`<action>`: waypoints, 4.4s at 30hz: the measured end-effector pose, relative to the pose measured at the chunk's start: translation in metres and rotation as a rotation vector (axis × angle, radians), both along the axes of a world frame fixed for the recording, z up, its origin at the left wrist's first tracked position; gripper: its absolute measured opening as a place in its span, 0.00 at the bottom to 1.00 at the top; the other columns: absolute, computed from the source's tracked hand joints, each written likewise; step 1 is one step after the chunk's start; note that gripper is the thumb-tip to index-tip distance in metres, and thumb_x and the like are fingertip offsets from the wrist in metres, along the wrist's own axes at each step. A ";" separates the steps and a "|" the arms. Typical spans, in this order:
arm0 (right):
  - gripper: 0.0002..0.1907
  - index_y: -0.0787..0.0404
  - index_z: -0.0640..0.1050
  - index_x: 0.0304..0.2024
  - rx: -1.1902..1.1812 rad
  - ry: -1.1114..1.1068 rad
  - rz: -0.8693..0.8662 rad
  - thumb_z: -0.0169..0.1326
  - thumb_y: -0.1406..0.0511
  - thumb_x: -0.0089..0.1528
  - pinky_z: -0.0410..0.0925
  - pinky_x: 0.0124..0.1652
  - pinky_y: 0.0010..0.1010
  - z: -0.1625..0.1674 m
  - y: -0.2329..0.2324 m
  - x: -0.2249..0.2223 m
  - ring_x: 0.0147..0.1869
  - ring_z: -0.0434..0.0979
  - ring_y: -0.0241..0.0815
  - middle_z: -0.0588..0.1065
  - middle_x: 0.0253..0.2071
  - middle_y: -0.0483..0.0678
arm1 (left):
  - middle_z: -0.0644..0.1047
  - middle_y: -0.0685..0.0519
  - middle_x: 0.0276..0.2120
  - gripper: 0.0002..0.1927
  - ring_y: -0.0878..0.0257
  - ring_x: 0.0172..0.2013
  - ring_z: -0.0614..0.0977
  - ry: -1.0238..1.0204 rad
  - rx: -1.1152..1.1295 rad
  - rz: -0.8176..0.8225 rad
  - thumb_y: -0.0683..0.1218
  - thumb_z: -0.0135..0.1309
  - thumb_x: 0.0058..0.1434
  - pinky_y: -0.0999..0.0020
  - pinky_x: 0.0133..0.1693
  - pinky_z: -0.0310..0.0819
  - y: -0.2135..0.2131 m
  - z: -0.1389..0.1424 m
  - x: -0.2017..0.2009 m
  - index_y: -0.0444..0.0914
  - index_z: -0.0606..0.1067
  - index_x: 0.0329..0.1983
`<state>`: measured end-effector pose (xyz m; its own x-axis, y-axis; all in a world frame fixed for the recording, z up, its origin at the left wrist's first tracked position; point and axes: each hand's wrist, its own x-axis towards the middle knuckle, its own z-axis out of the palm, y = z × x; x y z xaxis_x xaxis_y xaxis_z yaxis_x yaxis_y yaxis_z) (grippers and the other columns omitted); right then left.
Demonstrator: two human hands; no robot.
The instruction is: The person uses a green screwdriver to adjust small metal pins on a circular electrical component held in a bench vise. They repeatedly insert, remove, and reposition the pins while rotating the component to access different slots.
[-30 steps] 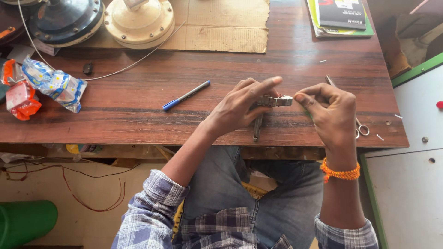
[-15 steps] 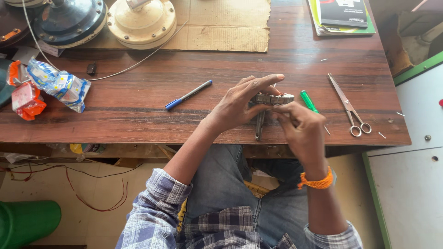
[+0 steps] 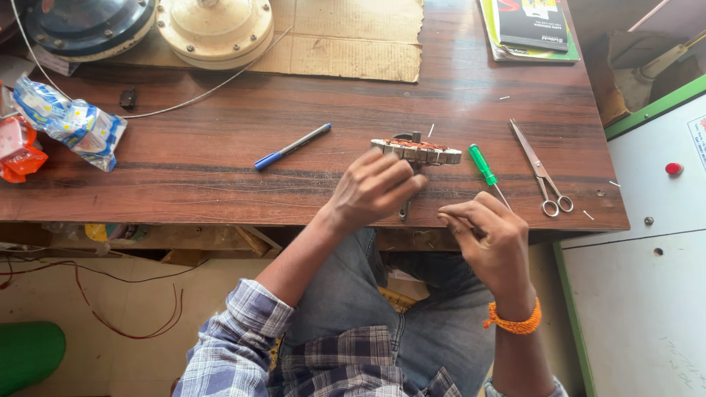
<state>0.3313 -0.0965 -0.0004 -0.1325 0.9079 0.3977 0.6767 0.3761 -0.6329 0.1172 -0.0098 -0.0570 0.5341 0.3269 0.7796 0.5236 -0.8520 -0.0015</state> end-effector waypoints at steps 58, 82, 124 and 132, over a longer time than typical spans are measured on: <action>0.07 0.61 0.85 0.38 -0.218 -0.070 -0.057 0.65 0.66 0.59 0.62 0.23 0.28 0.038 0.112 -0.016 0.23 0.71 0.29 0.77 0.21 0.46 | 0.75 0.60 0.24 0.05 0.75 0.25 0.71 -1.153 -0.791 0.243 0.43 0.62 0.66 0.77 0.27 0.64 -0.049 0.007 0.074 0.37 0.82 0.42; 0.06 0.61 0.85 0.38 -0.268 0.044 -0.026 0.65 0.68 0.59 0.60 0.25 0.24 0.020 0.052 -0.001 0.25 0.68 0.27 0.80 0.26 0.43 | 0.81 0.56 0.54 0.44 0.57 0.57 0.79 -0.257 -0.481 -0.262 0.45 0.65 0.61 0.60 0.62 0.75 0.032 0.017 0.000 0.46 0.56 0.77; 0.07 0.64 0.85 0.41 -0.245 -0.013 -0.123 0.63 0.67 0.63 0.63 0.25 0.25 0.022 0.109 -0.007 0.25 0.72 0.29 0.81 0.26 0.47 | 0.77 0.54 0.47 0.18 0.59 0.49 0.77 -0.537 -0.194 0.072 0.46 0.62 0.65 0.65 0.54 0.72 -0.009 0.013 0.010 0.43 0.72 0.56; 0.07 0.65 0.84 0.40 -0.218 0.276 -0.028 0.64 0.66 0.64 0.64 0.30 0.19 0.035 0.082 0.007 0.31 0.71 0.23 0.77 0.29 0.38 | 0.81 0.58 0.52 0.45 0.59 0.50 0.79 -0.169 -0.439 -0.243 0.44 0.62 0.64 0.58 0.62 0.72 0.037 0.026 -0.014 0.49 0.51 0.79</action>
